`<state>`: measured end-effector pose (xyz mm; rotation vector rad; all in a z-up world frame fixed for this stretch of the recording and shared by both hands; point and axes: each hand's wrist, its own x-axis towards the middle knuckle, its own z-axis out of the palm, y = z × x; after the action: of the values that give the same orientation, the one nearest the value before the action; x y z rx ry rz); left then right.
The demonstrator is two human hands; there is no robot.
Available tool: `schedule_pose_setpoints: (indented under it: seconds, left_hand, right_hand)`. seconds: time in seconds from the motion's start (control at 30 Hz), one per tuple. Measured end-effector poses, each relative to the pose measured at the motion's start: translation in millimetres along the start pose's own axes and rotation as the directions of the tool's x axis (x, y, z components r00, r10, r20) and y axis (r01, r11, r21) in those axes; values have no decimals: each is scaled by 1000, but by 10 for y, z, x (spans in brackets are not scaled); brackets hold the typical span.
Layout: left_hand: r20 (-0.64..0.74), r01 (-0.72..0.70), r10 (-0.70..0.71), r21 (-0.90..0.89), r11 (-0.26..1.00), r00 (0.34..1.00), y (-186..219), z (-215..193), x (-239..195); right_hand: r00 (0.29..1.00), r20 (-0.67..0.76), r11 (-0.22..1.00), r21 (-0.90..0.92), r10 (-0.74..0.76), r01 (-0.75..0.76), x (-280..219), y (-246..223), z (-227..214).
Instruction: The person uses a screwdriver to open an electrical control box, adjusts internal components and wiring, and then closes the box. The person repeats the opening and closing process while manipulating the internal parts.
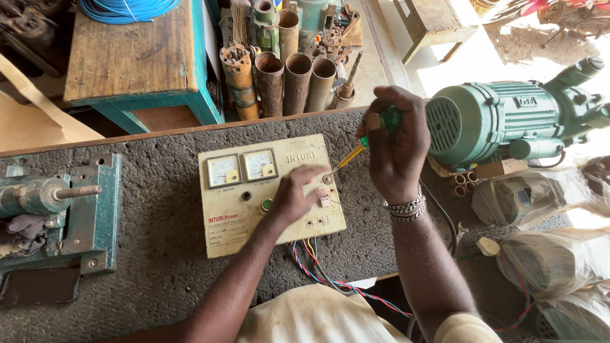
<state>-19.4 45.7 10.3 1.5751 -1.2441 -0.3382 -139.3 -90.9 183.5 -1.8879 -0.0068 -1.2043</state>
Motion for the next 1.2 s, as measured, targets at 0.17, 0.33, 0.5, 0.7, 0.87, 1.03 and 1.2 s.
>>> schedule_pose_setpoints:
  seconds: [0.17,0.33,0.5,0.7,0.87,1.03,1.2]
  left_hand:
    - [69,122,-116,-84,989,991,-117,26,209]
    - [41,129,-125,-130,983,991,-234,107,329]
    - [69,156,-148,-131,979,987,-282,127,314]
    - [44,105,-100,-133,986,994,-260,124,287]
    - [22,85,-83,-125,988,996,-282,121,280]
    - [14,59,-58,-87,994,998,-281,112,284]
    - [106,164,-146,-186,969,984,-177,64,308]
  right_hand:
    - [998,24,998,8,58,-58,-22,-25,70]
    - [999,1,996,-87,34,-34,21,-25,109]
    - [999,36,995,-98,27,-23,26,-11,131]
    - [999,20,998,-51,28,-27,17,39,141]
    - [999,37,999,-32,4,-3,-16,104,129]
    - [998,44,999,-24,-46,47,-25,215,137]
    - [981,-133,986,64,-144,153,-14,339,250]
